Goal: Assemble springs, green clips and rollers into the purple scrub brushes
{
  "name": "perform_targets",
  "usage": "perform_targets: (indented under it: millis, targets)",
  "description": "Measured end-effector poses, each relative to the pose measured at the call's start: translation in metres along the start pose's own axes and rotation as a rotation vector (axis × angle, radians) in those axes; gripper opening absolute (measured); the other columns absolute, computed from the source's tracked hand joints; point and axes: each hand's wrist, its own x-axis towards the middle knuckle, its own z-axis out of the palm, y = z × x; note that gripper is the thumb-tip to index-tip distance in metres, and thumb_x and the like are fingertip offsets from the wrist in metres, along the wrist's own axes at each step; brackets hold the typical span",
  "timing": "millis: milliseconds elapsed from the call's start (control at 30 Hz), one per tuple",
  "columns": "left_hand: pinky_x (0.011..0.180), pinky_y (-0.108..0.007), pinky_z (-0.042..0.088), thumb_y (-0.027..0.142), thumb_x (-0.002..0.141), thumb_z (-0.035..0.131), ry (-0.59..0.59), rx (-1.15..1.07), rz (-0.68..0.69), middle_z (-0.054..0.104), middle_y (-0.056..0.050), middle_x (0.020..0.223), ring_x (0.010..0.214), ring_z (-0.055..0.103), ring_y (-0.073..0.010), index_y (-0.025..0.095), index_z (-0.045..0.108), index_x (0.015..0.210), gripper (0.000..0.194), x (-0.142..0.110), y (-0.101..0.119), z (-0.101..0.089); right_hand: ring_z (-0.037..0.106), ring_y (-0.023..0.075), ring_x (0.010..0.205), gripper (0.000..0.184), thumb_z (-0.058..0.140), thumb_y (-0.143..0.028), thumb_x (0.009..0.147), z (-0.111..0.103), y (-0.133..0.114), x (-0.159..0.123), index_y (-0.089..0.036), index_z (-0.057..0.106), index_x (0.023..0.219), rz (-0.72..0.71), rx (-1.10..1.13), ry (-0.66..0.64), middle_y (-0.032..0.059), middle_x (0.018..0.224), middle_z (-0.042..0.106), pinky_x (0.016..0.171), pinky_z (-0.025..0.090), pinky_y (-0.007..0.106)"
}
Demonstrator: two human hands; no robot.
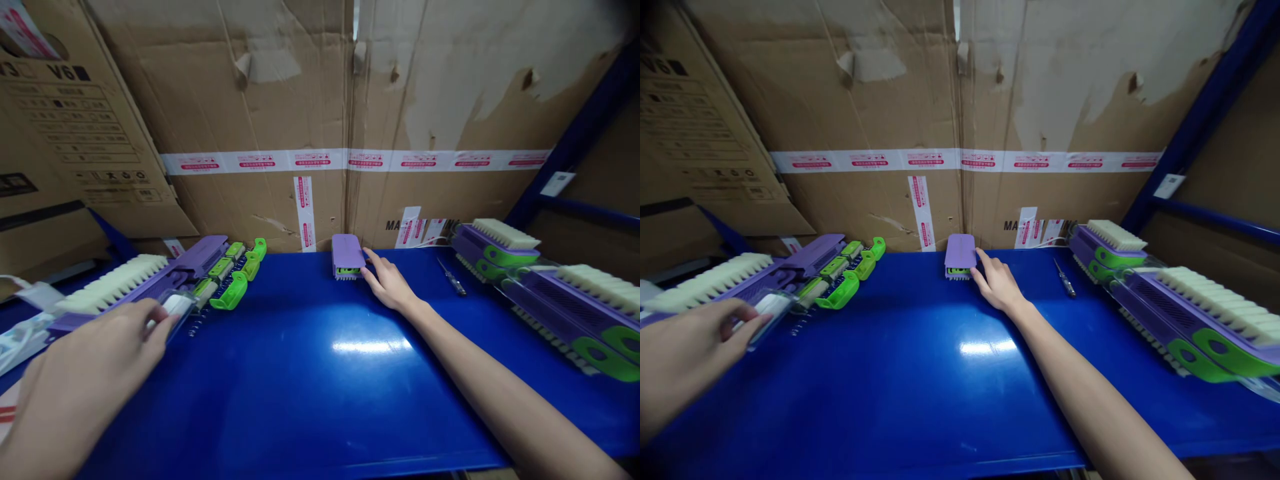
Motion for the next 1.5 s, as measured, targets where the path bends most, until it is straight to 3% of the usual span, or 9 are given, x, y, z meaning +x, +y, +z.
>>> perform_targets:
  millis: [100, 267, 467, 533, 667, 833, 1067, 1233, 1500]
  targets:
    - [0.071, -0.037, 0.04, 0.051, 0.082, 0.032, 0.094, 0.083, 0.245, 0.055, -0.006, 0.081, 0.087, 0.053, -0.0276, 0.025, 0.055, 0.071, 0.037, -0.002, 0.043, -0.012, 0.056, 0.0305, 0.111, 0.056, 0.034, -0.043, 0.094, -0.001, -0.002, 0.0, -0.012, 0.035, 0.141, 0.01, -0.003, -0.015, 0.0188, 0.12, 0.06, 0.092, 0.044, 0.049]
    - [0.079, -0.037, 0.045, 0.042, 0.079, 0.045, -0.03, -0.219, 0.331, 0.059, -0.006, 0.085, 0.086, 0.057, -0.0232, 0.021, 0.054, 0.071, 0.024, 0.026, 0.109, 0.003, 0.055, 0.0308, 0.112, 0.056, 0.033, -0.042, 0.094, -0.003, -0.002, 0.0, -0.012, 0.035, 0.141, 0.015, -0.005, -0.02, 0.0187, 0.121, 0.06, 0.093, 0.043, 0.05]
    - [0.066, -0.032, 0.053, 0.023, 0.08, 0.05, -0.622, -1.357, -0.142, 0.065, -0.006, 0.076, 0.071, 0.065, -0.0179, 0.015, 0.056, 0.087, 0.013, 0.073, 0.158, 0.043, 0.056, 0.0302, 0.111, 0.057, 0.033, -0.043, 0.094, -0.003, -0.002, -0.001, -0.011, 0.034, 0.141, 0.015, -0.003, -0.017, 0.019, 0.12, 0.06, 0.093, 0.044, 0.049]
    - [0.066, -0.029, 0.054, 0.016, 0.08, 0.048, -0.659, -1.658, -0.304, 0.066, -0.008, 0.076, 0.069, 0.065, -0.0156, 0.013, 0.057, 0.088, 0.012, 0.079, 0.172, 0.053, 0.055, 0.0304, 0.111, 0.057, 0.032, -0.043, 0.094, -0.004, -0.003, -0.001, -0.011, 0.034, 0.141, 0.016, 0.002, -0.019, 0.0193, 0.121, 0.059, 0.093, 0.043, 0.05]
    - [0.061, -0.027, 0.053, 0.014, 0.078, 0.051, -0.602, -1.884, -0.32, 0.064, -0.004, 0.07, 0.062, 0.063, -0.0136, 0.013, 0.058, 0.085, 0.009, 0.084, 0.191, 0.066, 0.055, 0.0305, 0.111, 0.058, 0.032, -0.044, 0.094, -0.004, -0.004, -0.001, -0.01, 0.033, 0.142, 0.015, 0.012, -0.028, 0.0197, 0.124, 0.057, 0.093, 0.043, 0.049]
    - [0.047, -0.02, 0.042, 0.023, 0.073, 0.06, -0.48, -1.682, -0.19, 0.059, 0.001, 0.067, 0.052, 0.056, -0.0108, 0.016, 0.054, 0.096, 0.025, 0.087, 0.191, 0.079, 0.055, 0.031, 0.111, 0.057, 0.033, -0.043, 0.094, -0.004, -0.004, -0.001, -0.012, 0.033, 0.141, -0.016, 0.007, -0.031, 0.0195, 0.125, 0.057, 0.092, 0.044, 0.05]
    - [0.076, -0.033, 0.047, 0.03, 0.071, 0.063, -0.031, -0.697, 0.181, 0.059, -0.007, 0.099, 0.088, 0.06, -0.0213, 0.021, 0.05, 0.11, 0.042, 0.09, 0.172, 0.088, 0.034, 0.0312, 0.133, 0.064, 0.042, -0.047, 0.09, -0.005, -0.007, 0.0, -0.011, 0.031, 0.142, -0.133, -0.043, 0.039, 0.0193, 0.146, 0.036, 0.104, 0.036, 0.05]
    - [0.079, -0.039, 0.046, 0.034, 0.077, 0.056, -0.056, -0.284, 0.259, 0.052, -0.013, 0.112, 0.1, 0.058, -0.0296, 0.022, 0.046, 0.12, 0.045, 0.081, 0.172, 0.078, 0.028, 0.0294, 0.138, 0.072, 0.047, -0.046, 0.088, -0.004, -0.012, 0.0, -0.014, 0.021, 0.147, -0.249, -0.084, -0.035, 0.0167, 0.148, 0.033, 0.11, 0.028, 0.052]
    - [0.076, -0.036, 0.047, 0.043, 0.083, 0.052, -0.032, -0.16, 0.309, 0.051, -0.012, 0.111, 0.101, 0.058, -0.0288, 0.023, 0.046, 0.121, 0.043, 0.082, 0.174, 0.081, 0.041, 0.0315, 0.124, 0.069, 0.051, -0.041, 0.085, -0.011, -0.028, -0.003, -0.014, 0.028, 0.145, -0.316, -0.174, -0.041, 0.0171, 0.135, 0.048, 0.1, 0.037, 0.051]
